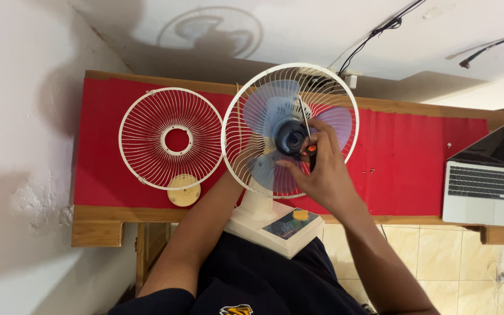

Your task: The person uses a screwdriver to remove the fan blade from the motor shaft, then reattaches it and secures it with a nut. Finally, they place the front grill over the fan blade.

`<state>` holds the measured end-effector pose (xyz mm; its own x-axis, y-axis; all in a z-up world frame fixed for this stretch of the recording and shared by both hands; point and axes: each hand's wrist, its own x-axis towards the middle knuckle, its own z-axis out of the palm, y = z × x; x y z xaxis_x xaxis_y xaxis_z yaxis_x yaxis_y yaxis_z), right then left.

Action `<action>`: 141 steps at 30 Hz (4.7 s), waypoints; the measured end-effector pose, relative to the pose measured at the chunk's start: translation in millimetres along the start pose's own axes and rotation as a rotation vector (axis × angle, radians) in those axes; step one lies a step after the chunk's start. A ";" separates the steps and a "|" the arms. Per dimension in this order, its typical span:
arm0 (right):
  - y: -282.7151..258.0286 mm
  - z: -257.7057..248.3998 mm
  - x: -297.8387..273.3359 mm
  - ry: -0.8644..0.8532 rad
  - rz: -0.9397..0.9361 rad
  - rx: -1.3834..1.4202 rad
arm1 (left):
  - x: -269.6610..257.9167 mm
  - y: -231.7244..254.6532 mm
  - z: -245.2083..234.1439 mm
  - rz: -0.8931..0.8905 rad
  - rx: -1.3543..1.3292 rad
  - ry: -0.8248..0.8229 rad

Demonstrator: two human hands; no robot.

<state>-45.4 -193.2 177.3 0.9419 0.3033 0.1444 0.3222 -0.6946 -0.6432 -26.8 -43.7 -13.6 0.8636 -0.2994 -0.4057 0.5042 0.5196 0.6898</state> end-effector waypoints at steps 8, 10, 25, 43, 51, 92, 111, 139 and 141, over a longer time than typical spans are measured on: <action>-7.8 -20.3 12.7 -0.013 -0.069 -0.356 | 1.3 -4.6 -1.3 -0.007 0.005 -0.002; -10.3 -19.8 13.9 0.001 -0.090 -0.383 | 1.4 -7.2 -2.7 -0.009 0.005 0.001; 10.9 -6.1 23.6 0.020 -0.269 -0.177 | 18.2 -53.9 -25.8 -0.031 -0.001 0.003; 17.3 -2.4 17.7 0.061 -0.086 -0.118 | 20.2 -67.2 -26.5 -0.057 -0.006 0.008; 24.7 22.2 15.8 0.113 0.051 -0.095 | 12.7 -43.6 -20.9 -0.062 0.001 0.023; 68.4 -196.1 25.9 0.047 -0.393 -0.311 | -7.7 -30.2 -10.1 -0.047 -0.020 0.050; 31.2 -67.8 52.9 -0.337 -0.586 -0.154 | 1.1 -24.9 -3.1 -0.107 0.042 0.015; -8.4 -142.7 65.6 -0.162 -0.450 -0.303 | -16.1 -64.4 -18.2 -0.118 -0.056 0.082; -4.5 -128.9 64.0 -0.217 -0.442 -0.248 | -15.8 -64.4 -18.1 -0.117 -0.059 0.081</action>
<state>25.7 -254.7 286.4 0.6791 0.7102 0.1856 0.7201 -0.5954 -0.3564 -73.0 -57.9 -62.6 0.7947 -0.2958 -0.5300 0.5979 0.5318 0.5997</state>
